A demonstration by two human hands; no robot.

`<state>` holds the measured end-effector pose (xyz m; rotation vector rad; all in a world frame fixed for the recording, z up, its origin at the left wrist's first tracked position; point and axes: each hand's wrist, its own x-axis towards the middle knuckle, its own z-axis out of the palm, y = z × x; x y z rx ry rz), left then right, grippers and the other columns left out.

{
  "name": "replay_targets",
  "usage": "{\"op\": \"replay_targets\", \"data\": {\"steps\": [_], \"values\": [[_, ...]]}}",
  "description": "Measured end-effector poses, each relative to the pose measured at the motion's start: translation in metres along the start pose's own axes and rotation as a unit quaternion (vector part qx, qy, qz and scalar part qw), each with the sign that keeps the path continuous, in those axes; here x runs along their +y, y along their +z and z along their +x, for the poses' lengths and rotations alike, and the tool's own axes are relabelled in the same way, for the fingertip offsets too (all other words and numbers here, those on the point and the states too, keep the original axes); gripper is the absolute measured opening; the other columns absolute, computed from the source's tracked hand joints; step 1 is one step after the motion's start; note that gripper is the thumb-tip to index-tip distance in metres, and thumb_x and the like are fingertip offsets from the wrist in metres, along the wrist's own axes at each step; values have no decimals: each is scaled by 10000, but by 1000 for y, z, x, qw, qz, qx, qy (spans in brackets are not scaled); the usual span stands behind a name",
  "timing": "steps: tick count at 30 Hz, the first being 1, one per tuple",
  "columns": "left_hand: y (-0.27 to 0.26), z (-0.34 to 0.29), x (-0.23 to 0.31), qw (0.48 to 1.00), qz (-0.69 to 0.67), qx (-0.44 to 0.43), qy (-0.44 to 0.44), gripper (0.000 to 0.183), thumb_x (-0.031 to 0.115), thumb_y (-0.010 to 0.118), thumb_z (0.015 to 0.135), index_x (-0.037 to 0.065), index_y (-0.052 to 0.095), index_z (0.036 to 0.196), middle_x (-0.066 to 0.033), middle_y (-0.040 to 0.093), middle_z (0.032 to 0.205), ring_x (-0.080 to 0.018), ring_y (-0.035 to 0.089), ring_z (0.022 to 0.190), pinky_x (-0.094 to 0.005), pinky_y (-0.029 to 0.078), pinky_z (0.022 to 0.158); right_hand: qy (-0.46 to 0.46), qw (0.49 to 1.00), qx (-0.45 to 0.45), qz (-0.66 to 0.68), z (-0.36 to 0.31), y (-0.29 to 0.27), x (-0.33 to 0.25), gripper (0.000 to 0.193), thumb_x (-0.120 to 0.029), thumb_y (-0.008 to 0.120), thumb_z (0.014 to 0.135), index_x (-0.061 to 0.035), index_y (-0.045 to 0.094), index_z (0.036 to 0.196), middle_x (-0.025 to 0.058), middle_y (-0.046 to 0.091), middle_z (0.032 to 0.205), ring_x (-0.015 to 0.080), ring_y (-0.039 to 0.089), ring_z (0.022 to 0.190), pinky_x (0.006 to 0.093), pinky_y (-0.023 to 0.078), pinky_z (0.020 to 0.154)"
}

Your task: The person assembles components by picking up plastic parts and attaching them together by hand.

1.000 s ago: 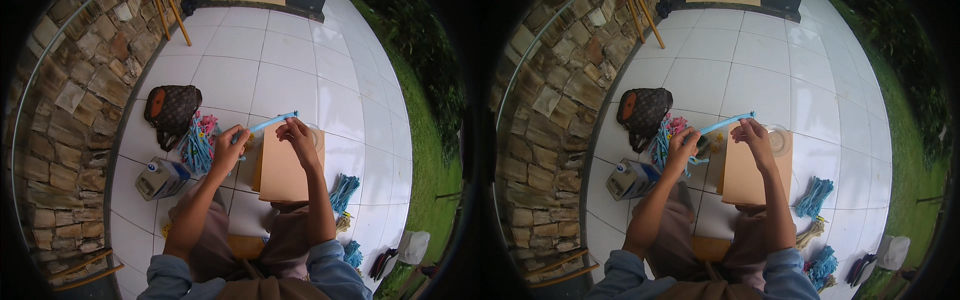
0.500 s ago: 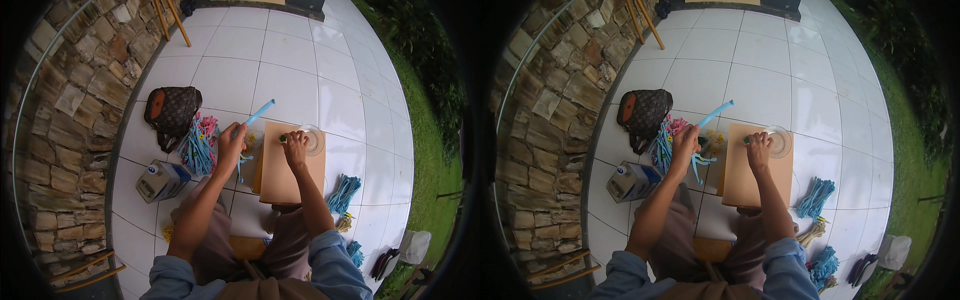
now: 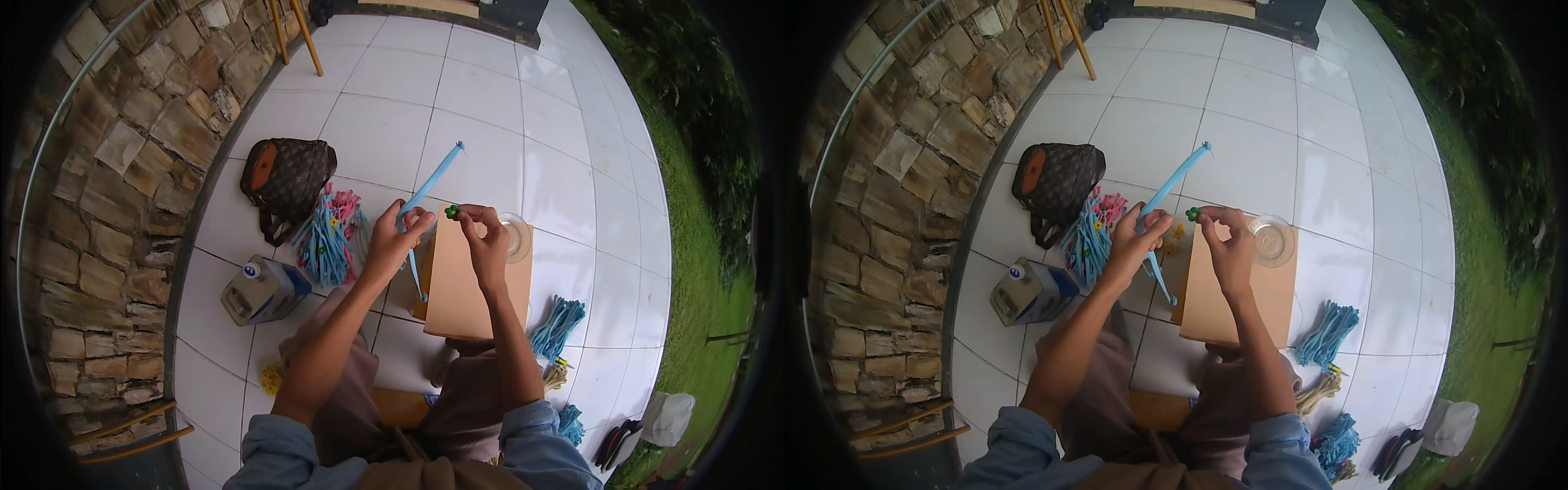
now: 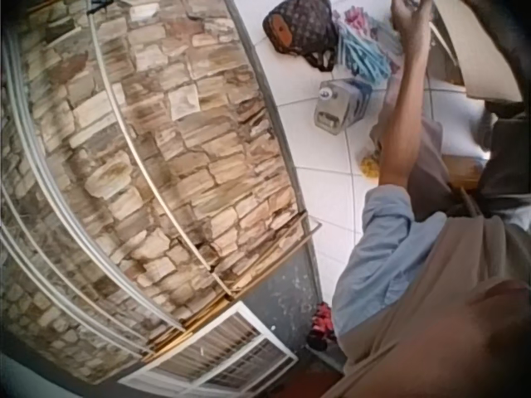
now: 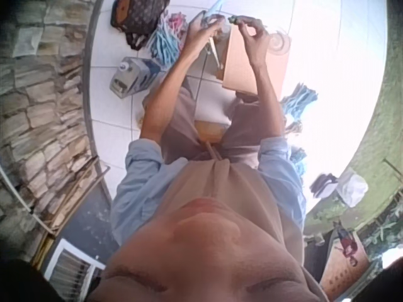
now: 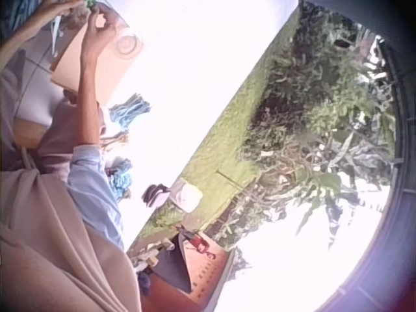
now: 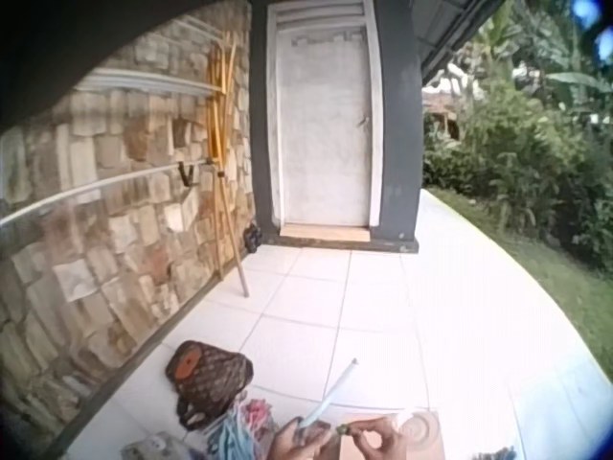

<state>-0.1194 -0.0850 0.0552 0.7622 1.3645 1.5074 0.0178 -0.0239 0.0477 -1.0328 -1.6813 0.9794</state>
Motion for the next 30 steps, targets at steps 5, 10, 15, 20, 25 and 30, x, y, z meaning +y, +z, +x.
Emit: {"op": "replay_targets", "data": {"steps": [5, 10, 15, 20, 25, 30], "values": [[4, -2, -2, 999, 4, -34, 32, 193, 134, 658, 760, 61, 480, 753, -47, 614, 784, -28, 417, 538, -187, 359, 501, 35, 993, -38, 105, -14, 1, -3, 137, -121, 623, 781, -19, 640, 871, 59, 624, 802, 138, 515, 772, 263, 396, 732], [3, 1, -6, 998, 31, -17, 48, 191, 110, 667, 747, 63, 482, 741, -36, 609, 751, -30, 420, 536, -187, 354, 495, 31, 998, -36, 44, -13, -3, -9, 162, -131, 639, 770, -24, 637, 892, 60, 628, 787, 140, 543, 782, 264, 406, 742], [1, 2, -9, 985, 126, -2, 115, 181, 97, 670, 739, 47, 497, 752, -5, 588, 709, -29, 410, 519, -186, 347, 489, 59, 992, -46, 104, -10, 0, -7, 154, -121, 642, 768, -10, 625, 873, 62, 632, 780, 133, 566, 742, 256, 424, 734], [8, -6, 2, 999, 33, -37, 14, 251, 249, 525, 863, 39, 448, 749, -10, 566, 672, -28, 371, 461, -188, 322, 431, 92, 984, -16, 153, -5, -5, -11, 119, -92, 628, 782, 10, 600, 837, 42, 620, 778, 108, 561, 745, 231, 429, 736], [8, -5, -3, 998, -10, -55, 22, 279, 252, 383, 928, 60, 418, 729, 1, 481, 592, -32, 351, 443, -189, 305, 414, 143, 949, -5, 280, -5, -7, -22, 94, -55, 615, 788, -8, 592, 865, 31, 604, 803, 87, 545, 774, 228, 417, 768], [12, -8, 0, 997, 23, -55, 51, 282, 233, 366, 936, 68, 391, 710, 18, 403, 543, -35, 331, 444, -198, 283, 408, 159, 919, -10, 361, -10, 6, -24, 65, -30, 626, 771, -22, 582, 818, 41, 608, 800, 90, 538, 787, 241, 402, 796]]}}
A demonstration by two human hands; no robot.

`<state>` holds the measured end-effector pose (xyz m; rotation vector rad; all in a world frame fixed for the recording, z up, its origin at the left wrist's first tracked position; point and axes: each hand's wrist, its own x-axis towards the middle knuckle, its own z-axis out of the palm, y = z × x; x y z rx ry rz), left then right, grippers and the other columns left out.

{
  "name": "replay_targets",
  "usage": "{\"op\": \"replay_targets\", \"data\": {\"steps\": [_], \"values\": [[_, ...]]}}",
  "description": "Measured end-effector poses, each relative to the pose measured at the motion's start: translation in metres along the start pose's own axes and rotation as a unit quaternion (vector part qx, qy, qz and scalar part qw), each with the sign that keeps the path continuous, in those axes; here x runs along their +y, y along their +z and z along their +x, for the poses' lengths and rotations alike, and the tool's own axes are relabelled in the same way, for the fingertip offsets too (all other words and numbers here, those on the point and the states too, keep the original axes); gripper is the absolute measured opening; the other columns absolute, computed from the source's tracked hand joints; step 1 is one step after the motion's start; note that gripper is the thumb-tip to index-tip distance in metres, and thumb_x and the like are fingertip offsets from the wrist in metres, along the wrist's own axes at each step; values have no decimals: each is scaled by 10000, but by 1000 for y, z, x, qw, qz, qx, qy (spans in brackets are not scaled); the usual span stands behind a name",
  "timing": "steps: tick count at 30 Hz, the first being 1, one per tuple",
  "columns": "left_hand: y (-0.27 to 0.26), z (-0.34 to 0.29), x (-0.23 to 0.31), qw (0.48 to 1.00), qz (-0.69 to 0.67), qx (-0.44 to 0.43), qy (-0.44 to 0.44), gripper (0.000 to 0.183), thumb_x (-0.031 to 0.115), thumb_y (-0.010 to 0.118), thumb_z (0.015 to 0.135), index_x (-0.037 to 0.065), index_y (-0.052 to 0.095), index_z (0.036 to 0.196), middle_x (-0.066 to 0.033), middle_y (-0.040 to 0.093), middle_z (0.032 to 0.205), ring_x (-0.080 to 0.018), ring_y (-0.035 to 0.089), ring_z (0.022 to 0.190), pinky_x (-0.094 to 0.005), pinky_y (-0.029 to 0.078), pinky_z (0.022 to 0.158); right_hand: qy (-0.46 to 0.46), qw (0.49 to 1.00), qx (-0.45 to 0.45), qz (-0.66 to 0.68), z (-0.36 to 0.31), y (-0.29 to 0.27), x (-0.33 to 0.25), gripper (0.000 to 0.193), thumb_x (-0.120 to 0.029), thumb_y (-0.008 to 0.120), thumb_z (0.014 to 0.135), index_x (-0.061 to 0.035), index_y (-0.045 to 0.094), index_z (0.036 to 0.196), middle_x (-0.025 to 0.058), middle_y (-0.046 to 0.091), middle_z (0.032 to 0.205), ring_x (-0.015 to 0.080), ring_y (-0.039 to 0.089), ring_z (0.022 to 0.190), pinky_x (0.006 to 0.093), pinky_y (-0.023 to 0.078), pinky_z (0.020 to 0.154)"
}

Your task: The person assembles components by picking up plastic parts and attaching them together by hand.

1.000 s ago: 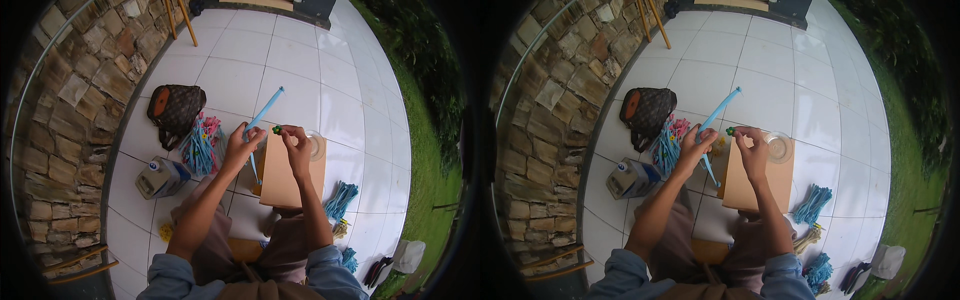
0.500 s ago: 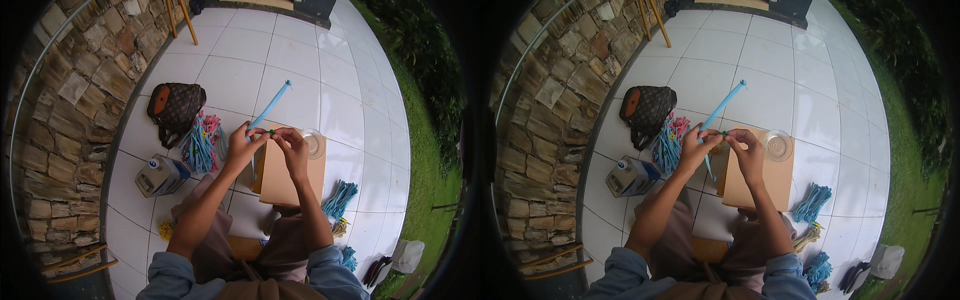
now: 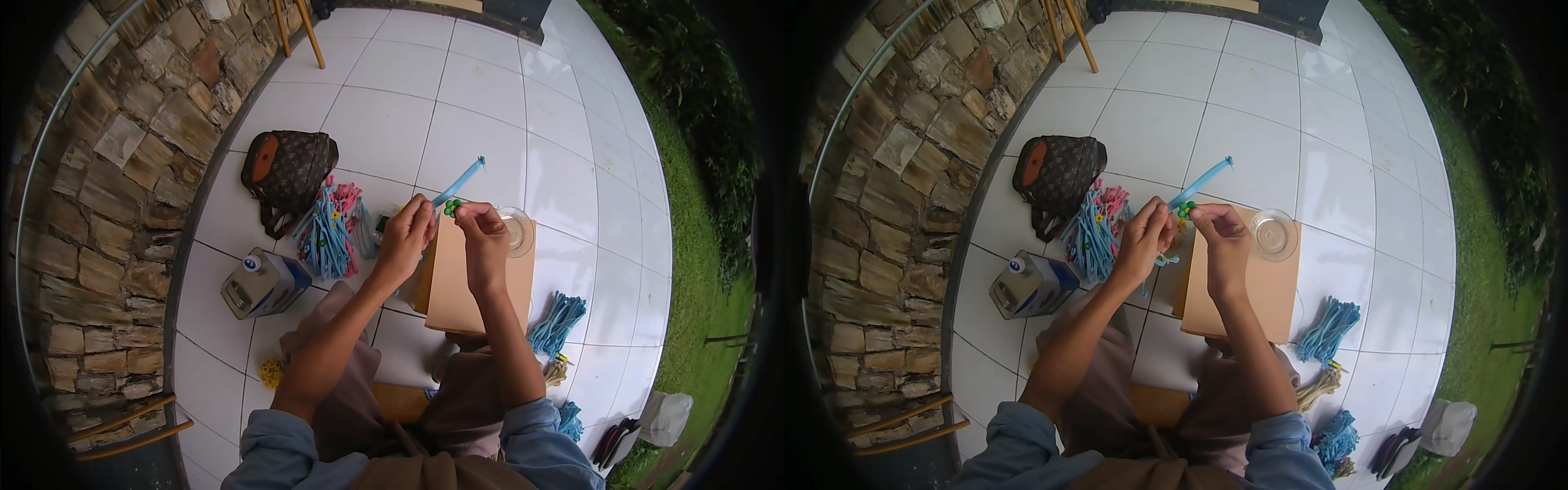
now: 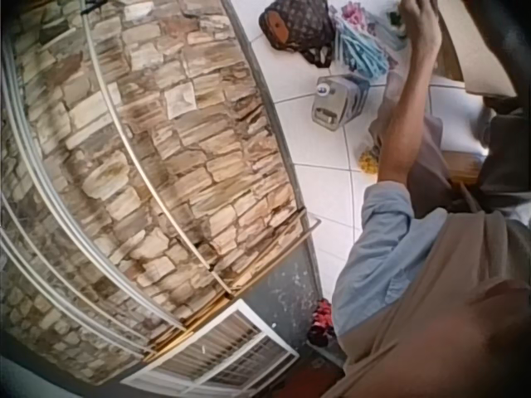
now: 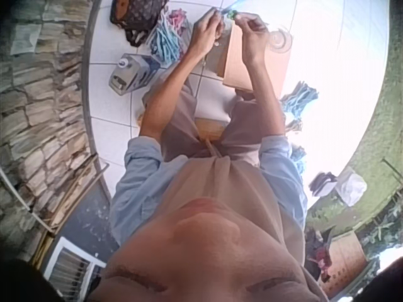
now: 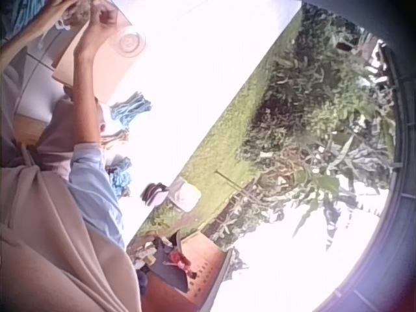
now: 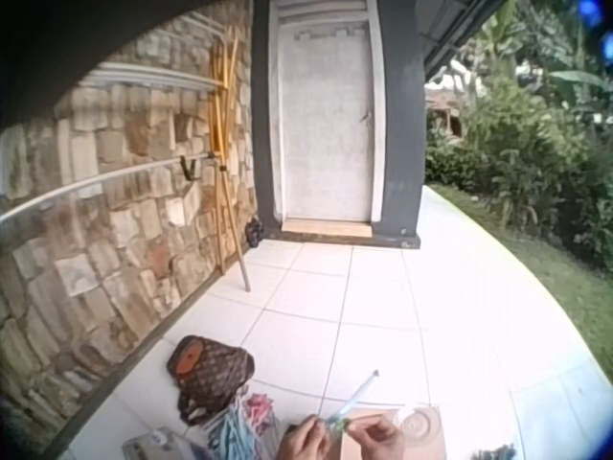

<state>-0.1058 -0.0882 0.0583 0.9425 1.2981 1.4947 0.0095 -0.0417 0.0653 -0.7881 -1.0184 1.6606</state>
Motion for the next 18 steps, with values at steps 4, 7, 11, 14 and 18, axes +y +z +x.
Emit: {"op": "replay_targets", "data": {"steps": [4, 7, 11, 14, 18], "values": [[4, -1, 0, 1000, 8, 5, 12, 286, 225, 370, 938, 65, 370, 702, 30, 342, 532, -38, 301, 451, -207, 259, 411, -5, 1000, 10, -1, 0, 8, 2, 65, -32, 628, 771, -22, 574, 804, 51, 612, 800, 96, 545, 777, 244, 407, 786], [4, -1, 1, 1000, -1, 3, 11, 286, 219, 373, 938, 64, 356, 698, 34, 311, 534, -39, 278, 457, -210, 251, 414, -17, 1000, 13, -10, 1, 11, 1, 71, -36, 627, 774, -17, 570, 811, 58, 614, 796, 100, 550, 772, 245, 411, 777], [5, -2, 3, 1000, 5, -2, 6, 282, 212, 372, 938, 63, 347, 700, 36, 294, 543, -39, 262, 464, -209, 249, 417, -26, 999, 16, -12, 1, 12, 2, 67, -36, 621, 780, -11, 568, 812, 64, 614, 792, 102, 554, 768, 240, 413, 770], [4, -2, 1, 1000, 11, -2, 18, 281, 212, 370, 938, 63, 344, 701, 36, 295, 549, -39, 263, 468, -210, 249, 417, -31, 999, 16, -14, 0, 14, 1, 62, -31, 616, 783, -7, 567, 811, 66, 613, 793, 103, 555, 770, 237, 414, 770], [4, -3, 3, 1000, 19, -6, 14, 280, 213, 367, 939, 62, 344, 705, 34, 296, 549, -41, 267, 471, -214, 252, 419, -37, 999, 21, -18, 0, 15, 2, 58, -22, 612, 784, -2, 565, 812, 70, 611, 796, 105, 557, 771, 237, 420, 764]]}}
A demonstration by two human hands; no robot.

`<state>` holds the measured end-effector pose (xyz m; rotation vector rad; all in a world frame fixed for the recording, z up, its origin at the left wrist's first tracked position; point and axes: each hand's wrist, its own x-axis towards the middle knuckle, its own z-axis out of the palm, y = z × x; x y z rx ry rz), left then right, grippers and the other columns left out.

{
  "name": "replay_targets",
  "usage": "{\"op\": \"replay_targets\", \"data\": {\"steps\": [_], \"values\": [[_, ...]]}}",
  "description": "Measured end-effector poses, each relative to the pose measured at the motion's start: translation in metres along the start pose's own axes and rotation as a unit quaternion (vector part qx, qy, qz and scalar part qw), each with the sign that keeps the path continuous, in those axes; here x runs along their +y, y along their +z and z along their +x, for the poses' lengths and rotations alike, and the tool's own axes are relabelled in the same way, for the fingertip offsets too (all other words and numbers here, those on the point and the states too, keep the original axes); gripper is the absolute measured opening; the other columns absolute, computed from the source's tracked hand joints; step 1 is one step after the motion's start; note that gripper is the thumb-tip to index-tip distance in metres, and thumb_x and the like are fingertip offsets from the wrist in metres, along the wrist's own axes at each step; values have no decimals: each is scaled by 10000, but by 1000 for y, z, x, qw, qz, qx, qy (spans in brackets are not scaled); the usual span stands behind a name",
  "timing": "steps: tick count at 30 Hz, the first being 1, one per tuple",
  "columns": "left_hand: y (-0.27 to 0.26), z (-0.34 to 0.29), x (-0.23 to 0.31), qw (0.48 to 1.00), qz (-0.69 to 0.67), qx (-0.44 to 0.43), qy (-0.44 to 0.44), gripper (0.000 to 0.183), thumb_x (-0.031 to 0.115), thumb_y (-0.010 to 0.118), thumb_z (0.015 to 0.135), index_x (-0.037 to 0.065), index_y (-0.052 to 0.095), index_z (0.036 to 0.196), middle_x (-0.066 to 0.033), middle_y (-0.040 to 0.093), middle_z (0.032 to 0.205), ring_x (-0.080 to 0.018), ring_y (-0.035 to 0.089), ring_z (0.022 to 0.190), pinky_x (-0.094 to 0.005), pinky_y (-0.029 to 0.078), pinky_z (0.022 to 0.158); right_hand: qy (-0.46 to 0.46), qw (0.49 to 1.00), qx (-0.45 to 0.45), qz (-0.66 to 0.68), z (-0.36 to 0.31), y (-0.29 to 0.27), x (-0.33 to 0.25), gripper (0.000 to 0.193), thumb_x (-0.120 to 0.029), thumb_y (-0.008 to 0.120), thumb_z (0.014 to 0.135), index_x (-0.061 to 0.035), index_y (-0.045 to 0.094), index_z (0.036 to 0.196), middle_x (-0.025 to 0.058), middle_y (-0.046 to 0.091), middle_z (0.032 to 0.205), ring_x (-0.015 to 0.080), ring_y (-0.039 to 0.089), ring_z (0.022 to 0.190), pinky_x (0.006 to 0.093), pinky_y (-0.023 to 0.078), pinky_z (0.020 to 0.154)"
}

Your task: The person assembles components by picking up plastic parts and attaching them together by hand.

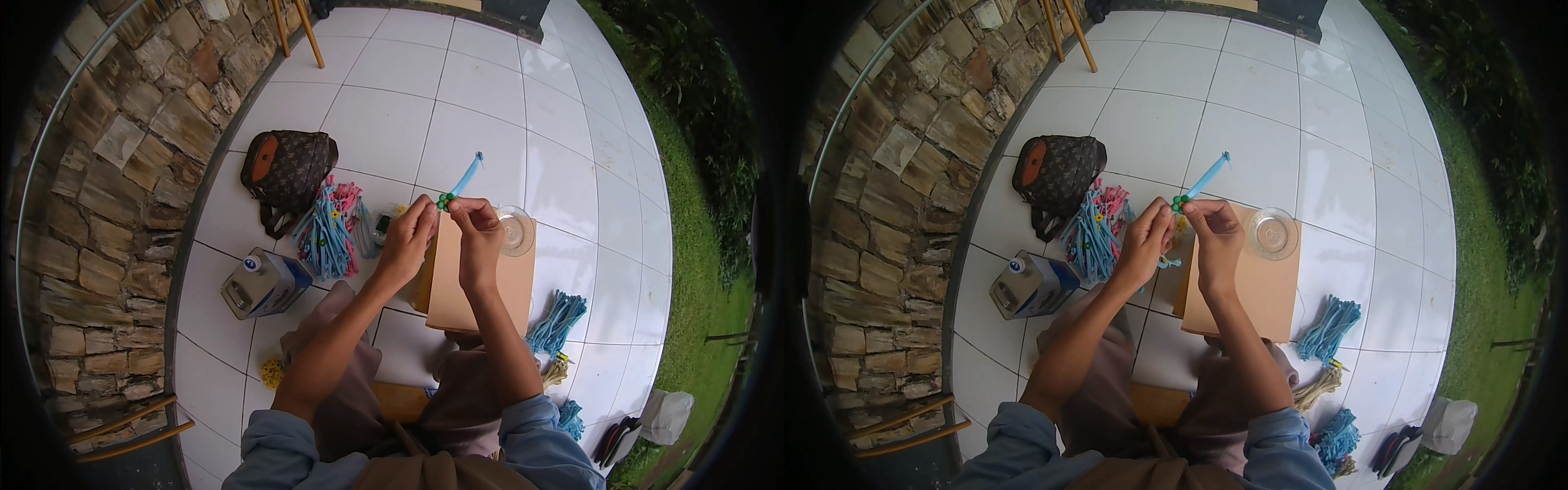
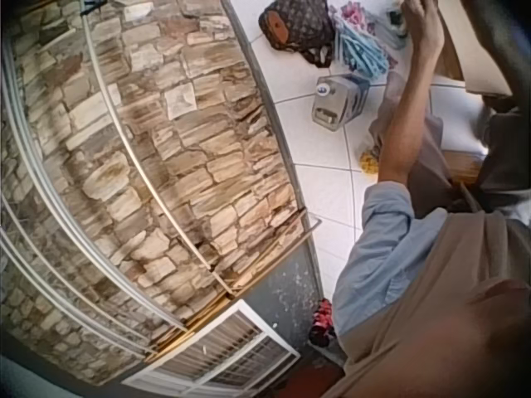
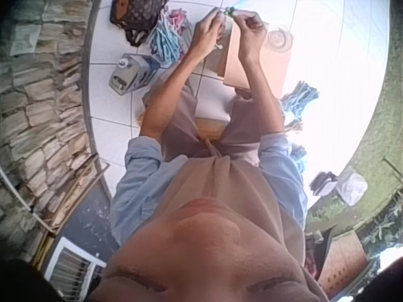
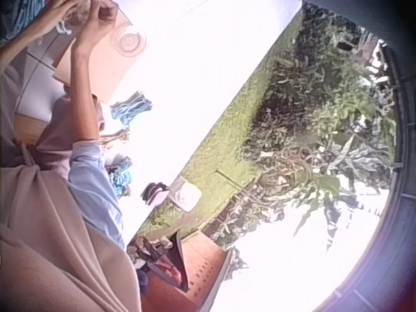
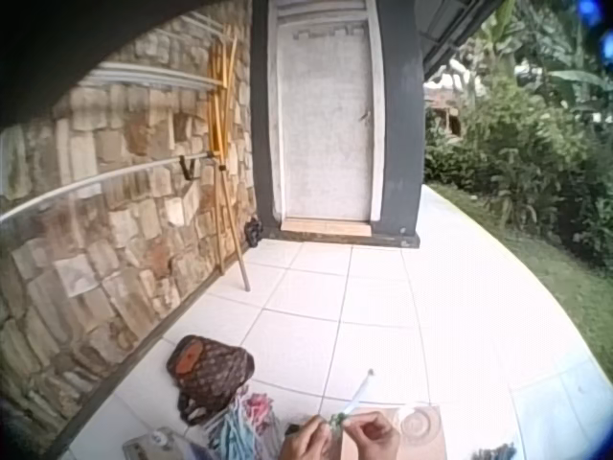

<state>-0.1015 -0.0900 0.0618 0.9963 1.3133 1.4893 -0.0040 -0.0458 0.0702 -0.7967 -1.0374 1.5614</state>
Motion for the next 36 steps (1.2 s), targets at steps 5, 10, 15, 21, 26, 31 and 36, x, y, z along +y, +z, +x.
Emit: {"op": "replay_targets", "data": {"steps": [5, 10, 15, 21, 26, 31, 36], "values": [[-1, 0, -3, 1000, 12, -2, 15, 275, 214, 366, 939, 58, 346, 714, 29, 298, 549, -43, 276, 475, -220, 255, 420, -14, 1000, 3, -12, -1, 2, 0, 63, -26, 612, 787, -2, 561, 814, 70, 611, 798, 107, 557, 771, 239, 422, 754], [-1, 1, -6, 999, 19, 1, 32, 269, 212, 391, 930, 42, 358, 725, 6, 297, 545, -61, 273, 487, -237, 260, 437, -50, 998, 0, -39, -1, 2, 2, 76, -40, 615, 790, -8, 549, 809, 69, 606, 794, 110, 553, 776, 241, 421, 749], [-7, 0, 1, 983, 156, 17, 98, 267, 219, 445, 909, 21, 401, 735, -9, 286, 538, -73, 264, 503, -249, 252, 449, -45, 997, -22, -57, -5, 3, 5, 145, -61, 599, 808, -12, 488, 886, 61, 575, 815, 114, 529, 772, 252, 416, 762], [-5, 0, -1, 1000, 21, 9, 16, 250, 209, 477, 892, 19, 427, 738, -7, 294, 539, -65, 271, 500, -243, 241, 441, -24, 997, 15, 67, -8, 2, 7, 396, -74, 516, 860, -96, 243, 1146, 79, 566, 871, 139, 526, 801, 289, 401, 812], [-7, 0, 0, 996, 61, -13, 63, 256, 209, 451, 898, 25, 407, 726, -5, 301, 545, -68, 281, 506, -243, 254, 462, -12, 1000, -4, 8, -6, 9, -5, 560, -56, 590, 812, -99, 166, 1175, 91, 553, 835, 131, 517, 764, 263, 423, 742], [-10, -1, -6, 996, 62, -39, 43, 267, 207, 437, 902, 29, 384, 711, -7, 314, 541, -72, 291, 510, -248, 263, 470, -49, 998, -31, -12, -5, 10, -11, 604, 22, 606, 776, -107, 171, 1176, 59, 512, 743, 107, 506, 702, 228, 409, 644], [-10, -2, -8, 996, 53, -55, 44, 250, 197, 431, 900, 33, 391, 716, 3, 325, 539, -69, 302, 501, -249, 264, 462, -108, 993, -14, -36, -1, 8, 2, 558, 19, 596, 782, -100, 208, 1167, 45, 496, 703, 93, 469, 638, 215, 374, 586]]}}
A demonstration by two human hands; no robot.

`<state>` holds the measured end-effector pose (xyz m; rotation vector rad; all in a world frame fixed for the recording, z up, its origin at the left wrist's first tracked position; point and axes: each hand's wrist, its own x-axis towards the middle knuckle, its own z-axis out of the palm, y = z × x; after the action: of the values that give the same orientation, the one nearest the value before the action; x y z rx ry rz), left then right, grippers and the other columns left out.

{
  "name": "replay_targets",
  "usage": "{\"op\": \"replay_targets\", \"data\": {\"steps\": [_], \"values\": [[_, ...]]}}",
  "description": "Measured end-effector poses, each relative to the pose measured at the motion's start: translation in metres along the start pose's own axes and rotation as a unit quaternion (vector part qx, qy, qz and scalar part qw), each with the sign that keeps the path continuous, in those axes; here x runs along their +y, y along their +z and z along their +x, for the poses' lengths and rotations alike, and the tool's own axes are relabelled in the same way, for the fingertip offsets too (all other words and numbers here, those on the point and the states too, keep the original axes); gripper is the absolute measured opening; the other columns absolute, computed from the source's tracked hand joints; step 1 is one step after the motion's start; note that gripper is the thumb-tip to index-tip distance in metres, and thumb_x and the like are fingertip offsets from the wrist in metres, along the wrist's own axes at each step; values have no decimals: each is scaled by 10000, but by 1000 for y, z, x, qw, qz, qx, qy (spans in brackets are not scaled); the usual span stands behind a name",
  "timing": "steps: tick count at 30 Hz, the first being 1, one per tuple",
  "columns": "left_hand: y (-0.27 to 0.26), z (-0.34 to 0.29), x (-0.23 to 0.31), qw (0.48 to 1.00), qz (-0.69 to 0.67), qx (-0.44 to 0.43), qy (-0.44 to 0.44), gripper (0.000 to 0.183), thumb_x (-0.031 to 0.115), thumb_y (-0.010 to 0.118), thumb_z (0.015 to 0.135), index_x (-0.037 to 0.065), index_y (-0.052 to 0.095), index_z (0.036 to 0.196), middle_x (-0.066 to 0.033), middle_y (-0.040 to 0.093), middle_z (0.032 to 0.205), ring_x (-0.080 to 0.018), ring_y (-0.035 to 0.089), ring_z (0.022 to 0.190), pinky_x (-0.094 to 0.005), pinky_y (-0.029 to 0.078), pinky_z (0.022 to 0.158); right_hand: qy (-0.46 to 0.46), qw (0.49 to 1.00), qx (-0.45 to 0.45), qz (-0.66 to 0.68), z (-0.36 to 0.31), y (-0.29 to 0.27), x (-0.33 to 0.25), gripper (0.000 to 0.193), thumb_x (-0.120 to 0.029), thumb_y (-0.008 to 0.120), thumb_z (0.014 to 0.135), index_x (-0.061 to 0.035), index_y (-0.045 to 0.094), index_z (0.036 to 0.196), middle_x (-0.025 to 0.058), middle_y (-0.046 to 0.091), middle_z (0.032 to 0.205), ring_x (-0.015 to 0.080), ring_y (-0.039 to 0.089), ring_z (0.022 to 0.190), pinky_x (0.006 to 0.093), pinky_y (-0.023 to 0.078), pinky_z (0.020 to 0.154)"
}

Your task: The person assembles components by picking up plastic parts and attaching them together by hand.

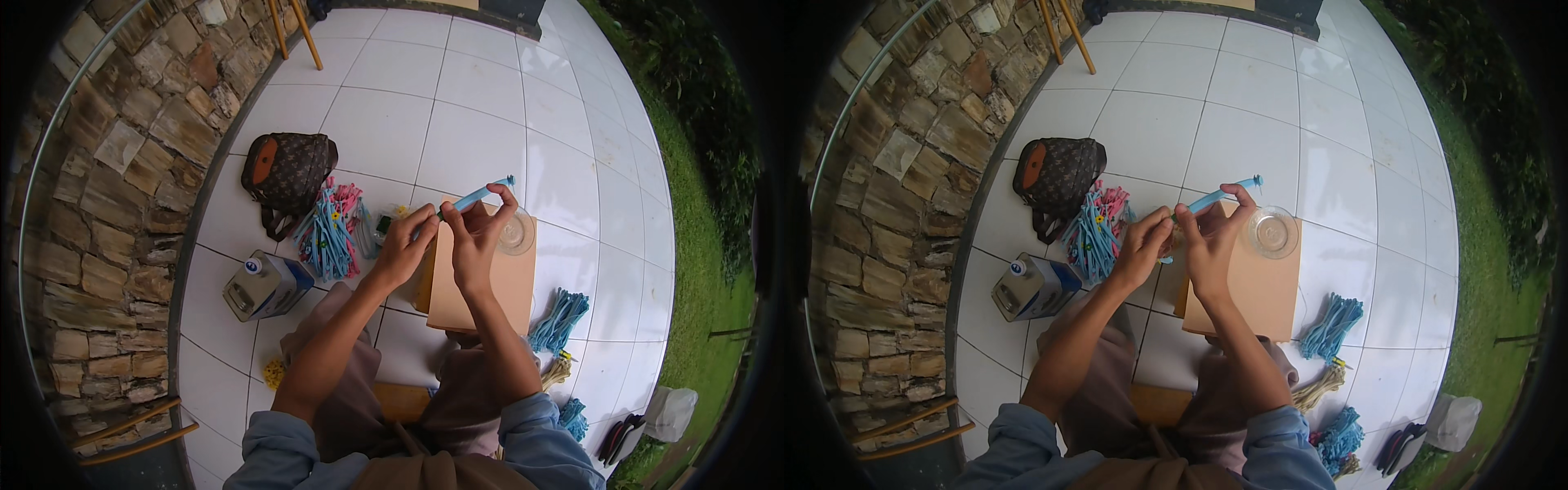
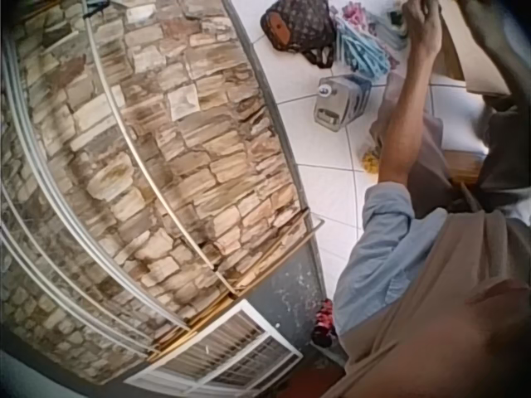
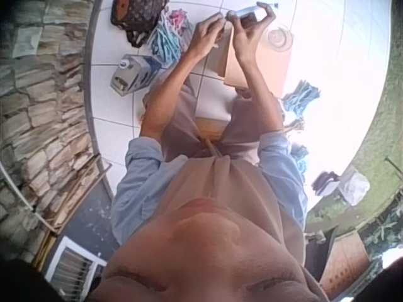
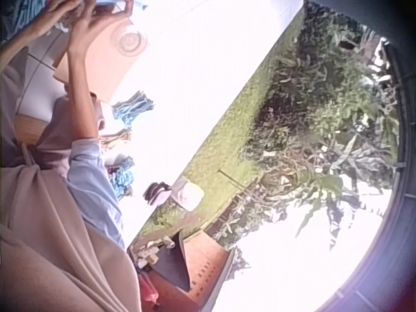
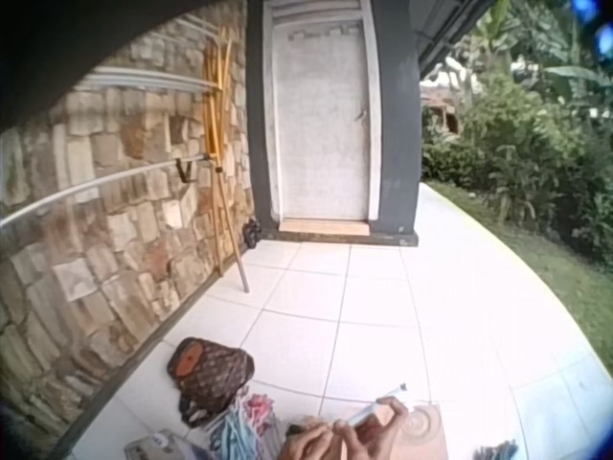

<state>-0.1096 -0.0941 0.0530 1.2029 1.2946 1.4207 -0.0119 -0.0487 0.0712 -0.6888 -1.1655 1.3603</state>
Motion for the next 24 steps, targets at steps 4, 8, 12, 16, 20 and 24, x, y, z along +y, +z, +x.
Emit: {"op": "replay_targets", "data": {"steps": [4, 8, 12, 16, 20, 24], "values": [[6, 1, 7, 989, -132, 12, -68, 253, 200, 400, 906, 78, 349, 690, 35, 286, 542, -58, 299, 478, -231, 278, 447, -19, 998, 16, -66, 0, 2, 2, 500, -5, 592, 789, -77, 283, 1176, 24, 470, 660, 75, 435, 602, 206, 350, 560], [6, 4, 5, 970, -211, 13, -122, 253, 292, 368, 886, 136, 338, 689, 52, 257, 578, -48, 281, 498, -215, 290, 462, -41, 993, 3, -107, 2, 2, 7, 487, -21, 585, 797, -62, 332, 1211, 13, 458, 637, 70, 440, 586, 203, 355, 550], [8, 4, 6, 953, -265, 27, -144, 251, 282, 375, 885, 145, 328, 681, 52, 251, 569, -49, 265, 482, -214, 295, 464, -33, 987, -16, -157, 5, -1, 7, 536, -26, 575, 801, -80, 333, 1276, 15, 460, 606, 74, 471, 556, 203, 381, 537], [6, 5, 1, 927, -334, 23, -171, 260, 284, 384, 882, 146, 327, 669, 53, 247, 555, -44, 236, 457, -213, 285, 455, -44, 970, -64, -229, 9, -6, 6, 508, -7, 523, 822, -125, 356, 1286, 47, 501, 585, 101, 516, 543, 223, 424, 555], [-9, 7, -5, 976, -176, 68, -113, 280, 234, 408, 888, 119, 341, 642, 60, 254, 550, -30, 229, 455, -209, 250, 430, 18, 931, -125, -344, 9, -9, -19, 378, -1, 429, 861, -106, 427, 1224, 82, 541, 559, 150, 533, 515, 279, 454, 556], [-16, 9, -10, 991, -70, 72, -92, 240, 128, 463, 877, 87, 394, 650, 68, 269, 558, -16, 231, 470, -188, 208, 405, -204, 851, -121, -468, 12, -22, -25, 306, 11, 612, 734, -74, 548, 1021, 94, 565, 880, 190, 545, 722, 301, 462, 645]]}}
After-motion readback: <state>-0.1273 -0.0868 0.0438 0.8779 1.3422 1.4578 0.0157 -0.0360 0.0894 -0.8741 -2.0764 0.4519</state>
